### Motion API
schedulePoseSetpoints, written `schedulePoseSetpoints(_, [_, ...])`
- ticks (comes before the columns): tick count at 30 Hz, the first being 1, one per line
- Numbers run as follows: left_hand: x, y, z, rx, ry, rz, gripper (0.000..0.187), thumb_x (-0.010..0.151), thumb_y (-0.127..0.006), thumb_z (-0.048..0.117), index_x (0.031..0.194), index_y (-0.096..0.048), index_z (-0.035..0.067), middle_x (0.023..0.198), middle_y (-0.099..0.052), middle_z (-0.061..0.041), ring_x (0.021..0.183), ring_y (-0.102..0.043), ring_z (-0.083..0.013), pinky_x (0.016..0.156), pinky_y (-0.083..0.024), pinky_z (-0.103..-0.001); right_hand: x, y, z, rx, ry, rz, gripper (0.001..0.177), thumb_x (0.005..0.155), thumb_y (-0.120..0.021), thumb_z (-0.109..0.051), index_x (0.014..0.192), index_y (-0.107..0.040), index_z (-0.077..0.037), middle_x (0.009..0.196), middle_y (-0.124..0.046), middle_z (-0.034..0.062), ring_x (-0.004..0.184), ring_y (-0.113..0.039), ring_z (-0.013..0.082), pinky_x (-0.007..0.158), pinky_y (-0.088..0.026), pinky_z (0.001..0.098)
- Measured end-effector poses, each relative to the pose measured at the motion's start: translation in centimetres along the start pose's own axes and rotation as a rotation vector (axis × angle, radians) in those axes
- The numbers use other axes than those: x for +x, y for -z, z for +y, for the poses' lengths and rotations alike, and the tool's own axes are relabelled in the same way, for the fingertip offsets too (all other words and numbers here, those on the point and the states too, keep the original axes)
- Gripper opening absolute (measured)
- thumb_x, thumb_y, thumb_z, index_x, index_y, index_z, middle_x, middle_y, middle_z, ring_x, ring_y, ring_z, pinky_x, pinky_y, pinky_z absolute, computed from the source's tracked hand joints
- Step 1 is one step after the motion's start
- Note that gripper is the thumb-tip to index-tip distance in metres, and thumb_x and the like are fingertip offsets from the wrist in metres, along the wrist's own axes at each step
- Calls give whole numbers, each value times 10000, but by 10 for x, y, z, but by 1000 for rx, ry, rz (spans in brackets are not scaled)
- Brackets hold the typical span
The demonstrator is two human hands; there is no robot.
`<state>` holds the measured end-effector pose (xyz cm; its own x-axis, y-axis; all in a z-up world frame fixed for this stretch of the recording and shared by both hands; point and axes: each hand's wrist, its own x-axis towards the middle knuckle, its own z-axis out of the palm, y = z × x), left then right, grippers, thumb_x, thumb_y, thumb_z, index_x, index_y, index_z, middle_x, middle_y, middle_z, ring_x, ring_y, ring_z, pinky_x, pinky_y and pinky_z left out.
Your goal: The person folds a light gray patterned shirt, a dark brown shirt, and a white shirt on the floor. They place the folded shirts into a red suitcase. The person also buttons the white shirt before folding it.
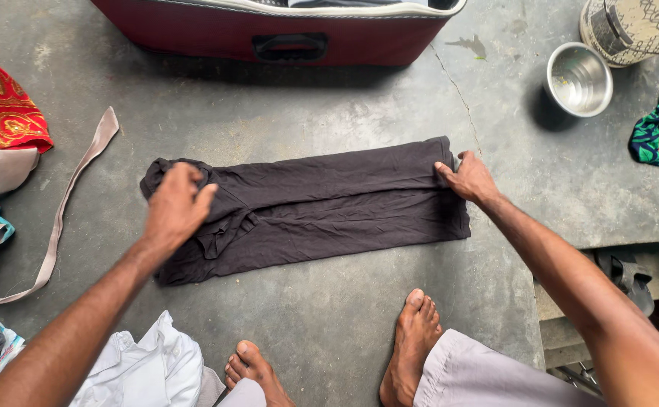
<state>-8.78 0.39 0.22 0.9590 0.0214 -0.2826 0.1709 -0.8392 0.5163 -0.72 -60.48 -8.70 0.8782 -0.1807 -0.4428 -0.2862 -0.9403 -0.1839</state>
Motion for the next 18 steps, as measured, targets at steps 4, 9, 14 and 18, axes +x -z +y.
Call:
schedulePoseSetpoints(4, [3,-28,64,-121,-78,-229,447,975,-642,331,1294,-549,32,1098,-701,-166,1008,-719,-302,910,-556,-445,-4,-21,10,120,-48,20,872,932,-684,-605,1342,-485,139,1171,-632,329,1076,-657,393,913,-556,512])
schedulePoseSetpoints(9, [-1,-89,115,-104,-386,-283,448,972,-660,241,1339,-518,28,1348,-583,-184,1260,-586,-341,1051,-487,-465,-13,-20,2,316,-86,23,678,914,-725,-494,1255,-574,72,1151,-672,239,1068,-672,312,912,-567,447])
schedulePoseSetpoints(14, [-9,-142,155,-66,-364,-269,607,948,-616,148,1487,-387,-13,1567,-314,-258,1156,-571,-380,1007,-507,-462,-18,6,-16,329,-22,-66,619,940,-705,-439,1262,-547,66,1103,-678,218,992,-688,291,865,-583,421])
schedulePoseSetpoints(18, [-15,-166,149,-40,-378,-180,615,921,-634,154,1466,-411,-22,1589,-286,-279,1077,-574,-376,933,-520,-480,-44,42,-54,240,112,-78,545,1000,-684,-389,1269,-551,65,1120,-677,219,980,-680,252,851,-568,390])
